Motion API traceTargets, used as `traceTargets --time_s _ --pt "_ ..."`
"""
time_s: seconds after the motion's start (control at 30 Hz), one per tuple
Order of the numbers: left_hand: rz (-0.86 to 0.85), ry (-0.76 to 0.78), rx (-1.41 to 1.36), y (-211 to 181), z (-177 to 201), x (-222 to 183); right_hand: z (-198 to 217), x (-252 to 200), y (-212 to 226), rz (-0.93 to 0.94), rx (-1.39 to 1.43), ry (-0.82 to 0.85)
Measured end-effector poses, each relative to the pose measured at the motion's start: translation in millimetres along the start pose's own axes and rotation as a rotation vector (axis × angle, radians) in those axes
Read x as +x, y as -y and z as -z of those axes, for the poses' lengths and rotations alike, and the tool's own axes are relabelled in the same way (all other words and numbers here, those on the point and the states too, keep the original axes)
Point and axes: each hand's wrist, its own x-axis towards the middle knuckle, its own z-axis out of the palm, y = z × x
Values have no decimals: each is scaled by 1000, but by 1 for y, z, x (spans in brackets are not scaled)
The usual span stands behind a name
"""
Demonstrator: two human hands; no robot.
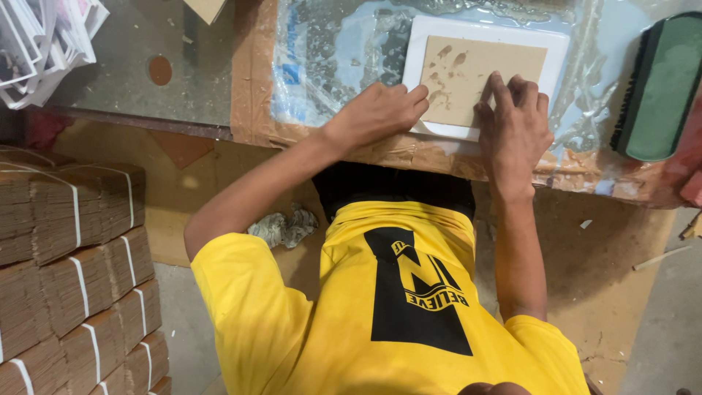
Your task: The person applies glue by hand to cardboard sheets and sticks them to paper pages, using a green block to press and smooth the assembly.
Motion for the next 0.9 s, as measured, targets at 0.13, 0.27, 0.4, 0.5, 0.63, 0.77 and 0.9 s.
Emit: traceTargets --time_s 0.13,0.27,0.4,0.5,0.63,0.77,0.9 --pt "264 -369 -250 -37 -5 -10 14 3 -4 21 99 -6" --pt "603 -982 -1609 -77 -18 -2 26 2 -13 -12 297 19" --pt "821 -792 -2142 -62 -26 11 28 4 -19 -123 419 89" --pt "737 -443 -2078 -28 -28 19 27 7 -17 -12 351 13" --pt "490 -495 -1510 -10 -20 35 23 7 -14 7 287 -60" --pt "424 -418 -1461 -4 -5 31 15 -2 -13 -17 310 -48" --pt "519 -312 -1489 5 -2 25 17 0 -12 -11 328 15"
